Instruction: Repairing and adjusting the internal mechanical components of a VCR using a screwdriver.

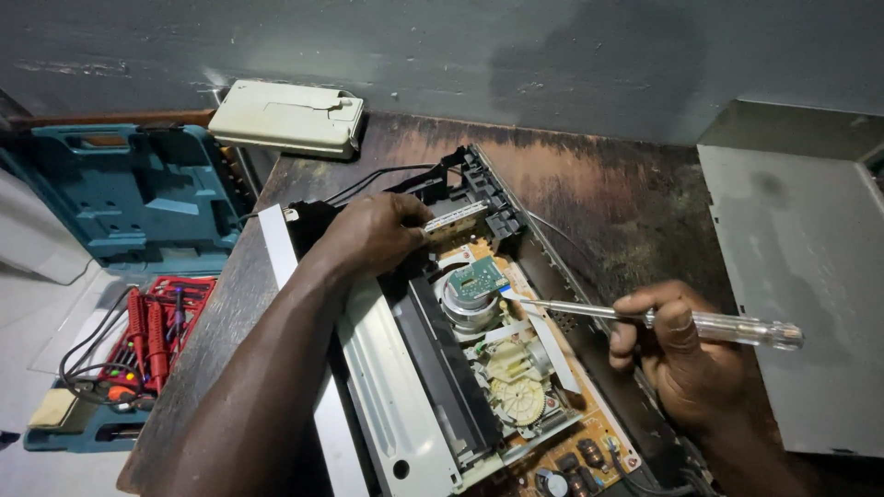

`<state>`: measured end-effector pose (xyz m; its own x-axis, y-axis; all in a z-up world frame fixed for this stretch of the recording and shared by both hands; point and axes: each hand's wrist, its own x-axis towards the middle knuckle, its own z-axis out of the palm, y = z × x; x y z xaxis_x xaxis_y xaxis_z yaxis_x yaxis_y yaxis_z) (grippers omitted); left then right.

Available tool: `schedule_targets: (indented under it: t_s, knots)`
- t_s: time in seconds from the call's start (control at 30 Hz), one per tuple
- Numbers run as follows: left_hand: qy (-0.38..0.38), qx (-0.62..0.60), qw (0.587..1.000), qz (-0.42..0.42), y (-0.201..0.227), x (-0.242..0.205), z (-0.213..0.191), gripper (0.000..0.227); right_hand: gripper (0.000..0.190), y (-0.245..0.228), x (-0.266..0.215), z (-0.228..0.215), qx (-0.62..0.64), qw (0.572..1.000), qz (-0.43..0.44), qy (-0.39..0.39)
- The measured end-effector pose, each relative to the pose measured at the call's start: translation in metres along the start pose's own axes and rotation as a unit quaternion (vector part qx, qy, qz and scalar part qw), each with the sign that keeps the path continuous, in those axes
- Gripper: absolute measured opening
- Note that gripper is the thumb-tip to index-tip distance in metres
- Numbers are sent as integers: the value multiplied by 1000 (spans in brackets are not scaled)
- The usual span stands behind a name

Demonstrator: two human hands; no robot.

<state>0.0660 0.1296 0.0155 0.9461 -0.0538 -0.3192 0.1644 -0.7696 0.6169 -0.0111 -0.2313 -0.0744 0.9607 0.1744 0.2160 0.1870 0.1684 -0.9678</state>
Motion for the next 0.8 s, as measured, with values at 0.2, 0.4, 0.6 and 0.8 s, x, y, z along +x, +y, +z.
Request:
schedule_targets:
  t_s: [0.2,0.4,0.6,0.8]
  knots:
    - [15,-24,999,-36,5,-4,-3,19,58,1,-1,0,13,1000,-4,6]
    - [49,-250,959,-127,28,-31,-11,11,69,4,-3,-2,25,998,40,31]
    - [40,-219,967,-123,26,-29,-14,19,64,3,-4,1,30,999,10,14]
    - [45,-79,990,-105,10,-13,-10,21,62,-1,-2,8,47,999,-2,12]
